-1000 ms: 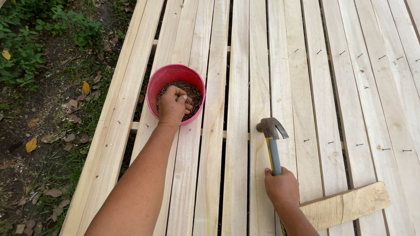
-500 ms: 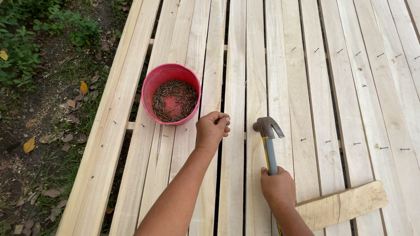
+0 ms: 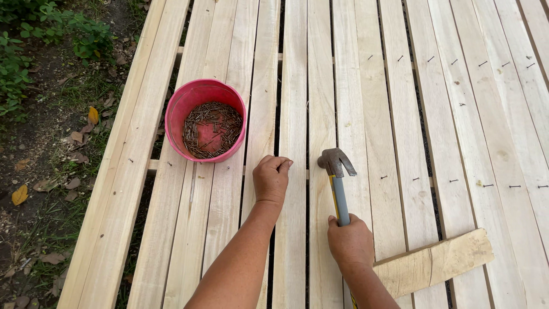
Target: The person takes nails one at a time from a pink bucket and hammers them into the slats of a wooden frame, working along the slats and moving the bucket to reach new sections.
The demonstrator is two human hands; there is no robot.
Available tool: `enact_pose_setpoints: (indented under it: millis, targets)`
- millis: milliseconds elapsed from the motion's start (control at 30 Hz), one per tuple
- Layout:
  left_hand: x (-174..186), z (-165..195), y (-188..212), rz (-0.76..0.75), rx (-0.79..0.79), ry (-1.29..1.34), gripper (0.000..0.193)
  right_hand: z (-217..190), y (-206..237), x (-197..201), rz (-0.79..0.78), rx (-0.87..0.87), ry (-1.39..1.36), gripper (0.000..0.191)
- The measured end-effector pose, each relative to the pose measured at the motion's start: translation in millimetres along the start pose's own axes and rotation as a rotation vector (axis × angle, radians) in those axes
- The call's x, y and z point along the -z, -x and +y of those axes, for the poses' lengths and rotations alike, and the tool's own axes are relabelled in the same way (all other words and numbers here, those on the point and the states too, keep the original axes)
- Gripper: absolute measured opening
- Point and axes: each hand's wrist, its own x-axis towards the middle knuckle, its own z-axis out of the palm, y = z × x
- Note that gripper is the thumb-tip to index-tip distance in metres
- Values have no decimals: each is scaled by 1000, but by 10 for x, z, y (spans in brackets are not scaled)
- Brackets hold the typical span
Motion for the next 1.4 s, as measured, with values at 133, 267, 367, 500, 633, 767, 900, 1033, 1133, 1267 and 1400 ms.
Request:
enact_pose_setpoints:
  millis: [133,267,367,500,633,767,900,1033,1133,1267,1400]
  targets:
    - [-9,19,14,7,-24,-3,9,-3,-5,7,0,4,-6,34]
    - [13,107,50,-62,46,-56,10,-17,10,7,-9,16,-7,33]
    - [28,148,89,-89,50,-106,12,-28,19,3,-49,-19,-1,33]
    - [33,141,132,-112,-25,-160,13,-21,24,5,-36,-8,0,32]
    - [24,92,153,-115,-213,-257,10,-5,1,-5,-41,8,14,34]
    - [4,43,136,-188,-235,-309,9,37,-44,-25,-23,53,-13,35]
    - [-15,35,118,-223,-66,-258,9,69,-83,-29,-55,59,-13,38]
    - [-2,64,91,-219,-61,-228,11,48,-27,12,-88,73,-14,41]
    - [11,97,73,-248,-13,-247,13,35,129,49,-123,66,-19,39]
    - [5,125,39,-301,55,-273,16,-11,314,88,-131,86,-46,37]
    - [-9,121,12,-294,3,-323,17,-82,334,92,-190,68,83,37]
